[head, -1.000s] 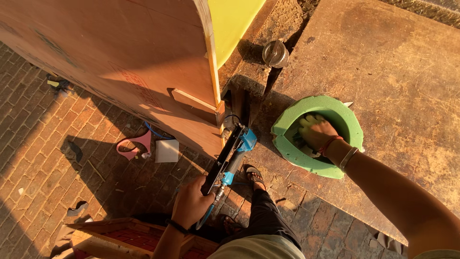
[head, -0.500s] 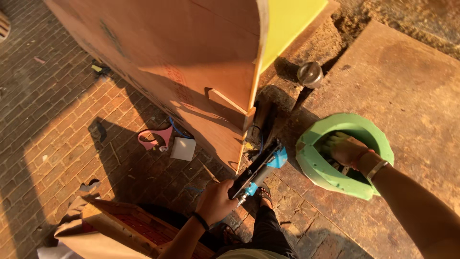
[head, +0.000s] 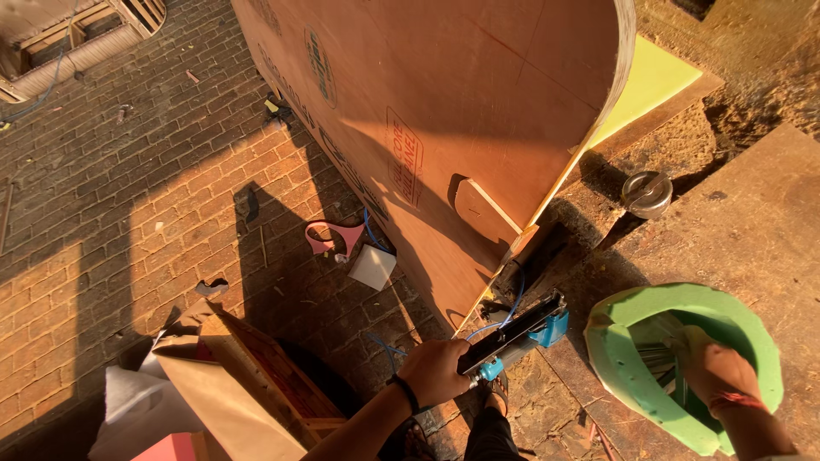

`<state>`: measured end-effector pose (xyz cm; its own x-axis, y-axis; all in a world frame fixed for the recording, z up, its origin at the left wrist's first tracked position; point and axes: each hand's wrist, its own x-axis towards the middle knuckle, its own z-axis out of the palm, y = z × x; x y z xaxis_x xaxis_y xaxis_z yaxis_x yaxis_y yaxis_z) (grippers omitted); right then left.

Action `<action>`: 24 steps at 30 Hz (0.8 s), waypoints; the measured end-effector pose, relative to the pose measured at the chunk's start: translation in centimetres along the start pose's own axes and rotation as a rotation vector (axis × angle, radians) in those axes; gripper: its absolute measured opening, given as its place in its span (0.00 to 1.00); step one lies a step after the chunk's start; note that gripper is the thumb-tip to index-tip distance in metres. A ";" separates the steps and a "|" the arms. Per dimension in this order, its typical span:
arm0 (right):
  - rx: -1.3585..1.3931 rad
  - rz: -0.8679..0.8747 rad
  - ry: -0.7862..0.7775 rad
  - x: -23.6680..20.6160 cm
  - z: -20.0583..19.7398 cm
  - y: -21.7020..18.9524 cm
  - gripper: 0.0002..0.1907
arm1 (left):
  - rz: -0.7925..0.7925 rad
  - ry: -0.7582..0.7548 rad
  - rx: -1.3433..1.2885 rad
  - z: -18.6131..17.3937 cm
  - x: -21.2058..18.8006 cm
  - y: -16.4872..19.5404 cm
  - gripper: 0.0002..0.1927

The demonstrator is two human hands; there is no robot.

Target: The person stretches a beige vinyl fabric over a long foam-padded wooden panel and drives staples into it with a pneumatic nail gun, working along the edge. They then lift the covered panel, carry it across the workshop, and set it near other upholstered furniture frames.

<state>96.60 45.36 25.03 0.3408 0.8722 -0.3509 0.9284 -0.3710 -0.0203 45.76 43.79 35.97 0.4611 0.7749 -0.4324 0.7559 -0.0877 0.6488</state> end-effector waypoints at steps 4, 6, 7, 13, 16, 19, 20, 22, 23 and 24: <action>0.485 0.091 0.027 0.6 0.9 1.0 0.25 | 0.081 0.107 -0.079 -0.1 0.1 -0.3 0.25; 0.536 0.052 0.113 1.9 0.3 1.5 0.26 | 0.093 0.113 -0.095 -0.3 0.2 -0.3 0.25; 0.482 0.025 0.200 2.8 -0.4 1.8 0.25 | 0.069 0.094 -0.062 -0.5 0.2 -0.2 0.21; 0.294 0.045 0.423 8.6 -5.6 4.2 0.22 | 0.030 0.058 0.001 -1.7 0.1 0.5 0.13; 0.191 0.135 0.345 11.2 -7.7 4.8 0.22 | 0.021 0.065 -0.034 -1.8 0.5 0.3 0.12; 0.102 0.202 0.242 13.7 -9.4 3.9 0.21 | -0.039 0.047 -0.056 -1.5 1.0 -0.8 0.13; 0.076 0.219 0.217 14.7 -9.6 2.7 0.21 | -0.050 0.050 -0.075 -1.2 1.1 -1.3 0.14; 0.037 0.240 0.186 16.2 -9.6 -0.9 0.20 | -0.047 0.078 -0.094 -0.9 1.3 -2.7 0.14; 0.017 0.247 0.173 16.6 -9.7 -2.6 0.20 | -0.028 0.097 -0.096 -0.7 1.3 -3.3 0.15; 0.006 0.252 0.167 16.9 -9.5 -4.4 0.20 | -0.008 0.114 -0.095 -0.7 1.3 -4.1 0.16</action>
<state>99.67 64.78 28.11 0.5805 0.7926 -0.1869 0.8108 -0.5838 0.0425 42.95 45.56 33.20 0.3949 0.8421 -0.3673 0.7096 -0.0256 0.7042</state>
